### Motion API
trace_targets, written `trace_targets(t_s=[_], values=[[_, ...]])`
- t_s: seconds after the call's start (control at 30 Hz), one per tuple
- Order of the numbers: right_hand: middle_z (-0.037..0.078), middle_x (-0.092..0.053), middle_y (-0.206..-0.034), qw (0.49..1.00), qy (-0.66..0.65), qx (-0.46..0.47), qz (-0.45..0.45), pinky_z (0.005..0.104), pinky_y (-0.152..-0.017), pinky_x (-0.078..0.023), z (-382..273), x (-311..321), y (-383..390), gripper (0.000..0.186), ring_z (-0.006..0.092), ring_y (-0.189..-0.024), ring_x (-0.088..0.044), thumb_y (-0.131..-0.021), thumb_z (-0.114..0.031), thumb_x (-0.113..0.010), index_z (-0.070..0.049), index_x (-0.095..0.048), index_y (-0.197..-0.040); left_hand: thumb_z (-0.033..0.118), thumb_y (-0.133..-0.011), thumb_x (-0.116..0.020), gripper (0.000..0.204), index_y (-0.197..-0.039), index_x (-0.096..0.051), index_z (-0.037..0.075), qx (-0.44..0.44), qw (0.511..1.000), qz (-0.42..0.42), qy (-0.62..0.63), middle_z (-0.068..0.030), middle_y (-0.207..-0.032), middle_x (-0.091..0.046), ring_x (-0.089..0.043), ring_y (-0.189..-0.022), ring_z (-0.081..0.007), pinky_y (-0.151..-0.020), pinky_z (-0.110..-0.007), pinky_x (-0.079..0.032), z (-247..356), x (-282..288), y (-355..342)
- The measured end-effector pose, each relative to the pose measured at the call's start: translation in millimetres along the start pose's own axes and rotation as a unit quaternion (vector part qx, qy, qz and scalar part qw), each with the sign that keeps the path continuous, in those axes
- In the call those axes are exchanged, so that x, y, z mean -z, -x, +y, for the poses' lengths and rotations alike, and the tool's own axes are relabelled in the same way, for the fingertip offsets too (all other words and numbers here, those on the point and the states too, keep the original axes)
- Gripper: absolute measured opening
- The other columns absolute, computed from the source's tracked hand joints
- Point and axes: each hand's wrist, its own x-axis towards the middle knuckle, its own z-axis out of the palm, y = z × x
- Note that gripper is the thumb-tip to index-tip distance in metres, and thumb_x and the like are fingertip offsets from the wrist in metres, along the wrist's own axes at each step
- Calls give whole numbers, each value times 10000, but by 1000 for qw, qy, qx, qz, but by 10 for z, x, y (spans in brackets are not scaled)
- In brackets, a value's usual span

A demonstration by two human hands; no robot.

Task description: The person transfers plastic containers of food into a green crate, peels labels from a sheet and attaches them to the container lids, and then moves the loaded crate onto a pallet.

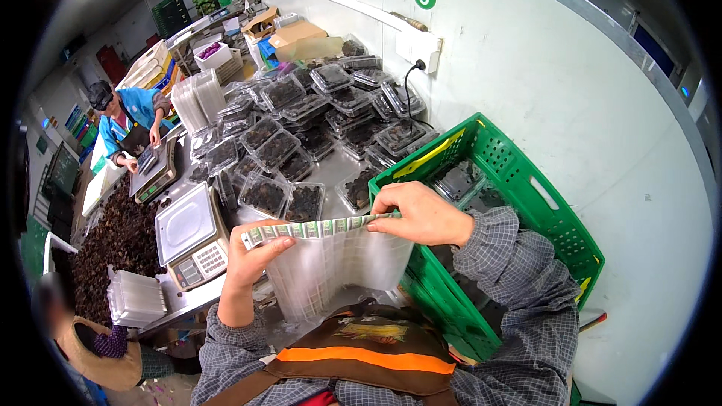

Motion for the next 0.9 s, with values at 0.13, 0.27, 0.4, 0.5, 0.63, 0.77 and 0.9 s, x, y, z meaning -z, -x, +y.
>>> trace_targets(t_s=[0.13, 0.27, 0.4, 0.5, 0.63, 0.77, 0.9], values=[[139, -635, -821, 996, -16, -30, -77, 377, -668, -466, -82, 123, 54, 330, 273, -748, -607, -887, -322, -684, 4, -660, -935, -17, -809, -739, 130, -938, -736, -33, -117, 991, -5, -64, -78, -799, -695, -608, -719, -111, -637, -245, -447, -54, 20, -115], [82, -659, -825, 996, -61, -44, -55, 337, -661, -466, -40, 297, 195, 386, 161, -732, -583, -835, -356, -755, 5, -672, -944, -49, -778, -733, 139, -917, -734, -41, -146, 988, -31, -51, -99, -804, -696, -627, -726, -141, -641, -262, -453, 23, 46, -158], [5, -632, -772, 980, -118, -154, -43, 250, -635, -440, 87, 395, 328, 314, 62, -724, -552, -827, -289, -778, -11, -676, -934, -61, -737, -735, 150, -886, -736, -42, -197, 978, -13, -70, -103, -792, -696, -631, -715, -164, -640, -268, -457, -45, 146, -253], [1, -630, -774, 948, -273, -161, 36, 243, -636, -431, 165, 304, 385, 240, 51, -725, -539, -846, -230, -764, -15, -678, -910, -69, -731, -732, 150, -878, -737, -39, -216, 974, -17, -71, -104, -781, -692, -627, -707, -165, -635, -270, -455, -74, 167, -353], [11, -642, -786, 979, -116, -118, 116, 257, -671, -445, 146, 356, 513, 209, 66, -736, -548, -870, -207, -738, -15, -675, -922, -53, -704, -748, 164, -864, -743, -20, -241, 966, 1, -92, -94, -744, -682, -602, -651, -162, -591, -272, -434, -167, 88, -592], [60, -650, -758, 960, -134, -173, 172, 287, -644, -459, 140, 430, 865, 219, 86, -707, -552, -916, -225, -685, -9, -674, -948, -21, -707, -736, 118, -824, -723, -31, -258, 964, -24, -66, -93, -730, -674, -593, -629, -179, -580, -285, -432, -241, -238, -897], [78, -595, -689, 970, -43, -160, 179, 301, -606, -434, 61, 404, 836, 325, 94, -665, -491, -956, -303, -632, 17, -658, -902, 109, -726, -749, 180, -728, -652, -42, -217, 974, -45, -49, -88, -734, -617, -575, -680, -168, -631, -304, -461, -315, -81, -854]])
